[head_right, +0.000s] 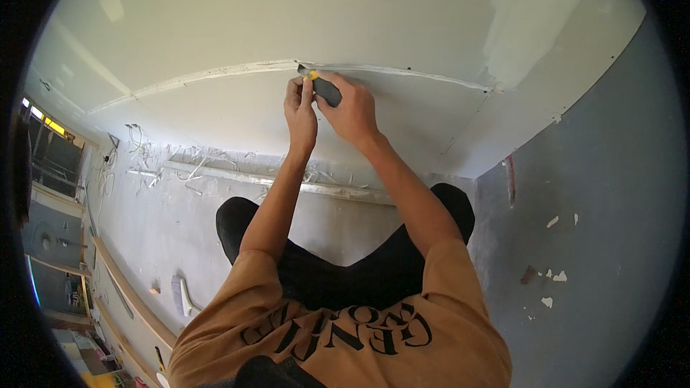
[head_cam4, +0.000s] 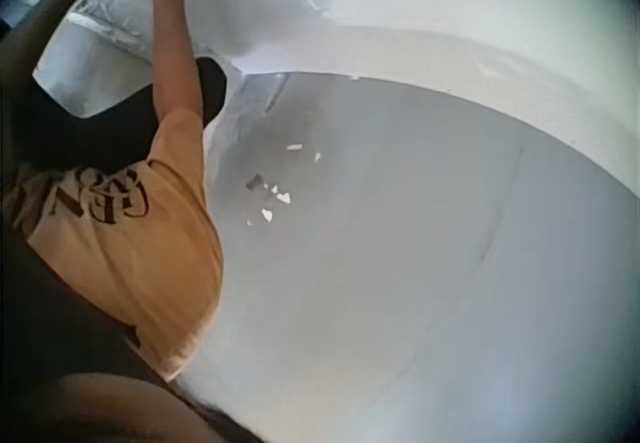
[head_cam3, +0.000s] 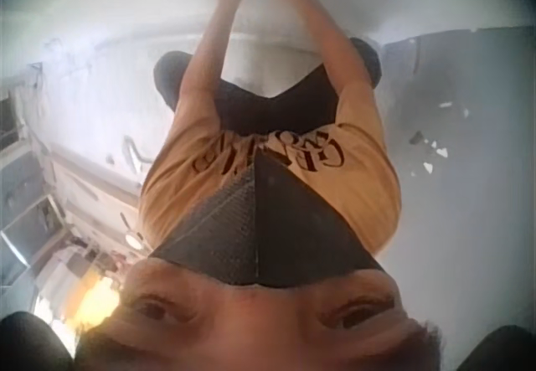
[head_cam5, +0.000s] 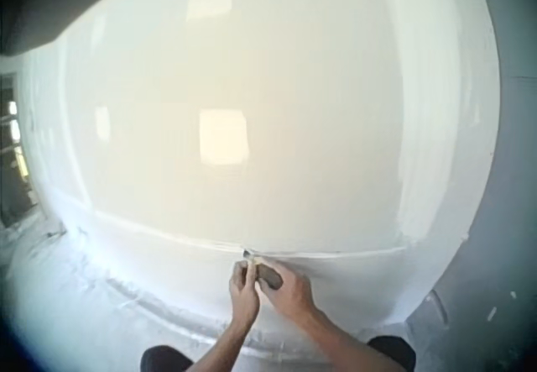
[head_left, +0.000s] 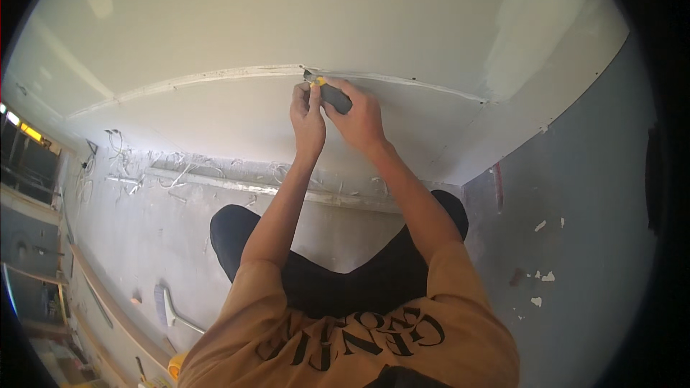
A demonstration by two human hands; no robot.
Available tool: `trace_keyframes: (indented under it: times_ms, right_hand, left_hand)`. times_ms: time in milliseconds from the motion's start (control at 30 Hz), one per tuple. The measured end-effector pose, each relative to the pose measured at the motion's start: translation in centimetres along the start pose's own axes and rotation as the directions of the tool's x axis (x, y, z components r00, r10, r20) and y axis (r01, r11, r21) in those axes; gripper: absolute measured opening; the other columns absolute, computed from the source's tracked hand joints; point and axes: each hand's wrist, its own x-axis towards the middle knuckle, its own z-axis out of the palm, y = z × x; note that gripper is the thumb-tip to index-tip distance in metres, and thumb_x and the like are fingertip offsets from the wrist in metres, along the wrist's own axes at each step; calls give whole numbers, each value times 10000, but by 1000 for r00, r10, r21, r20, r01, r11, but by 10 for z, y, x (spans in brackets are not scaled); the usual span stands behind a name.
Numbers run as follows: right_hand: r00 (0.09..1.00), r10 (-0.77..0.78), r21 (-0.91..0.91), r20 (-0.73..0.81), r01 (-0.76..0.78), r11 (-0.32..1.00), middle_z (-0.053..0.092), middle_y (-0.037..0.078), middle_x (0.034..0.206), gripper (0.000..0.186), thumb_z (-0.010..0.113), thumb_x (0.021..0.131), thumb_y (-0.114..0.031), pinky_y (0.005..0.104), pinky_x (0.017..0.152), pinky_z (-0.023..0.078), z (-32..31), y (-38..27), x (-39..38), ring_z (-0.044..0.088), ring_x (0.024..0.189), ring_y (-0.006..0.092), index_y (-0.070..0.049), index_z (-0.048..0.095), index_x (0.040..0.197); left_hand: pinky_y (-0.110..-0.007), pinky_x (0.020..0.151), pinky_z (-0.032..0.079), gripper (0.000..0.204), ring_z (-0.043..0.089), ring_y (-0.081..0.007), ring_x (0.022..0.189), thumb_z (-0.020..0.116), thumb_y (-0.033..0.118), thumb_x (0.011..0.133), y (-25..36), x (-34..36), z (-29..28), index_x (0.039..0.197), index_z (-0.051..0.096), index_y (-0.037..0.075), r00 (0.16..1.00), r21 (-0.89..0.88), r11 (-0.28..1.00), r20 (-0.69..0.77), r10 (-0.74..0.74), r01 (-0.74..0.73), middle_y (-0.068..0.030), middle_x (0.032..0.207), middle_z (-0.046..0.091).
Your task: Cutting and removing a strip of drywall or trim along a wall joint using a utility knife.
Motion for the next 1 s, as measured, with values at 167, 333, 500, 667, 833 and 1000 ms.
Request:
trace_keyframes:
  times_ms: [167, 333, 500, 667, 833, 1000]
  right_hand:
    - [983, -156, -100, -98, 146, 984, 807, 154, 1245, 545, 882, 873, -83, 426, 910, 636, 16, 26, 5, 787, 1093, 370, -128, 742, 1398]
    - [960, -244, -143, -135, 225, 964, 808, 127, 1231, 529, 886, 877, -135, 442, 874, 655, 20, 40, 6, 796, 1056, 353, -142, 746, 1388]
    - [953, -242, -90, -183, 228, 969, 811, 132, 1227, 554, 893, 879, -115, 417, 919, 644, 28, 48, 1, 797, 1096, 343, -155, 750, 1413]
    - [964, -204, -119, -170, 185, 976, 812, 135, 1209, 533, 890, 881, -112, 412, 898, 648, 27, 40, 2, 800, 1077, 336, -148, 762, 1397]
    - [964, -194, -119, -179, 175, 977, 814, 134, 1173, 511, 882, 881, -102, 405, 877, 649, 20, 36, 2, 801, 1046, 337, -136, 770, 1379]
    - [946, -253, -160, -204, 222, 962, 778, 126, 1040, 514, 851, 916, -150, 440, 757, 632, 21, 43, -1, 784, 902, 351, -156, 748, 1420]
  left_hand:
    - [-311, 914, 479, 313, 573, -144, 989, 609, 301, 1176, 1, 7, 12, 1193, 675, -4, 996, 97, 994, -75, 49, -41, -55, 1049, 665]
    - [-360, 893, 526, 320, 636, -183, 1012, 554, 282, 1192, -10, 9, 19, 1227, 623, -29, 997, 124, 992, -75, 22, -13, -108, 1121, 663]
    - [-390, 983, 489, 365, 591, -222, 1081, 515, 310, 1204, -21, 5, 23, 1268, 631, -30, 992, 114, 993, -119, 39, -25, -125, 1141, 622]
    - [-444, 1012, 481, 468, 604, -310, 1123, 464, 377, 1210, -28, 2, 24, 1341, 629, -41, 993, 249, 968, -116, -9, 38, -190, 1161, 644]
    - [-487, 1026, 485, 491, 625, -374, 1141, 445, 372, 1210, -26, 8, 27, 1372, 638, -48, 1000, 222, 975, -18, 4, 1, -250, 1183, 686]
    - [-512, 1037, 485, 472, 656, -439, 1147, 429, 341, 1206, -29, 7, 31, 1342, 658, -48, 999, 257, 966, -39, -2, 12, -293, 1258, 705]
